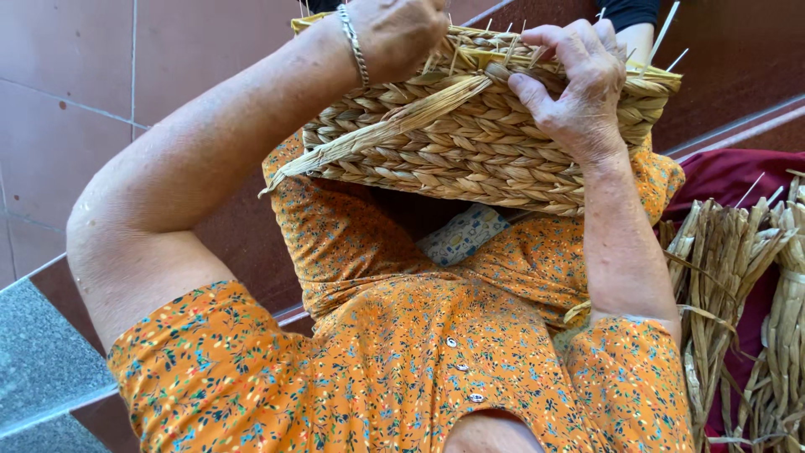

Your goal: The person weaves a rectangular basket by hand, interlacing dried plant strips through vertical stakes. They repeatedly pull and tighten the strips to form a tight weave pattern.

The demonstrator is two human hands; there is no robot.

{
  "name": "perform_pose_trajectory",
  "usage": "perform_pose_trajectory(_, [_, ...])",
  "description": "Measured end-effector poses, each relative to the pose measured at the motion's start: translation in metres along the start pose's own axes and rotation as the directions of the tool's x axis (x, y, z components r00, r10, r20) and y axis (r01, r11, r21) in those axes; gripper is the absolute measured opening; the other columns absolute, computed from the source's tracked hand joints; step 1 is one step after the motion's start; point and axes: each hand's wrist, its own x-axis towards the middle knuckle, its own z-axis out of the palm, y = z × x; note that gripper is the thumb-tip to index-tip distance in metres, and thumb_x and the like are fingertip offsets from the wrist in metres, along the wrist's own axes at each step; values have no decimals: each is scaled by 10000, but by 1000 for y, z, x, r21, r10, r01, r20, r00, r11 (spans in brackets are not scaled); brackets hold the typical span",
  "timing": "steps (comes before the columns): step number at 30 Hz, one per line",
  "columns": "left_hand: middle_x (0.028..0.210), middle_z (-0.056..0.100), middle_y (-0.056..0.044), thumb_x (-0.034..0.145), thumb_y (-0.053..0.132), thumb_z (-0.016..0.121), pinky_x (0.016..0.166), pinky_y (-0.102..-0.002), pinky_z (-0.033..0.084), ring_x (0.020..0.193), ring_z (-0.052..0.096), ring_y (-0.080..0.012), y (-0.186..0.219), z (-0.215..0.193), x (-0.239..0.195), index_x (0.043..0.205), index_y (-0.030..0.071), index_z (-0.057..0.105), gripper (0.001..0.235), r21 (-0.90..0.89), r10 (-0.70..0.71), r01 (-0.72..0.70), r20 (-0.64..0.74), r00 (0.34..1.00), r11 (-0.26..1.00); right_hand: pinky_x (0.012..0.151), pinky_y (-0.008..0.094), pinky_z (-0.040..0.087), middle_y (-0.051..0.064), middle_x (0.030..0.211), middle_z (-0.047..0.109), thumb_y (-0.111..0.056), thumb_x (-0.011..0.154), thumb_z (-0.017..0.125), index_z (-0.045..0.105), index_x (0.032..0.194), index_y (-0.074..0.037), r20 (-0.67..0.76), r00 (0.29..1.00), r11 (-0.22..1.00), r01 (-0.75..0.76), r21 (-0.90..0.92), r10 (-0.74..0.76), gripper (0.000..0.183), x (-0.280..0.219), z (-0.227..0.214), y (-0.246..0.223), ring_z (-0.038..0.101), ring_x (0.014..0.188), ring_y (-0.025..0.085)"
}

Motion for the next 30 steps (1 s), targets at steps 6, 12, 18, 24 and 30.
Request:
perform_pose_trajectory(6, [811, 743, -136, 924, 74, 601, 495, -436, 492, 584, 613, -322, 21, -17, 79, 1028, 193, 780, 238, -342, 69, -20, 131, 989, 939, 972, 385, 422, -1, 989, 622, -127, 949, 856, 711, 1211, -120, -11, 1000, 998, -9, 57, 10, 300, -1, 3, 4, 550, 1001, 224])
perform_pose_trajectory(12, [756, 715, -164, 763, 133, 750, 551, -449, 526, 641, 669, -312, 78, -47, 37, 835, 65, 746, 99, -72, 201, -209, -100, 974, 975, 859, 367, 457, 45, 990, 617, -174, 934, 832, 679, 1177, -64, -74, 997, 996, -15, 91, 22, 307, 2, 6, 4, 559, 966, 225])
perform_pose_trajectory(18, [695, 653, -93, 832, 78, 661, 502, -406, 552, 617, 689, -261, 96, -18, -91, 886, 48, 624, 73, 65, -31, 57, -343, 939, 996, 812, 371, 461, -2, 887, 635, -419, 912, 916, 729, 1081, -95, -91, 986, 989, -139, 55, 143, 411, 9, 18, 3, 603, 898, 192])
perform_pose_trajectory(24, [767, 653, -89, 888, 78, 635, 670, -442, 536, 742, 679, -265, 128, -10, -109, 924, 48, 621, 49, -11, -138, 144, -365, 921, 990, 828, 380, 451, -22, 876, 643, -382, 886, 903, 723, 1108, -106, -92, 984, 987, -149, 57, 154, 398, 9, 16, 4, 597, 894, 189])
perform_pose_trajectory(30, [687, 618, -68, 854, 146, 623, 1191, -525, 321, 863, 672, -248, 126, -65, -156, 808, 49, 632, 108, 498, 109, 66, -315, 943, 865, 904, 439, 407, 93, 1114, 600, -341, 814, 944, 687, 1138, -54, -222, 974, 958, -32, -284, -33, 503, 17, 9, -22, 523, 1051, 274])
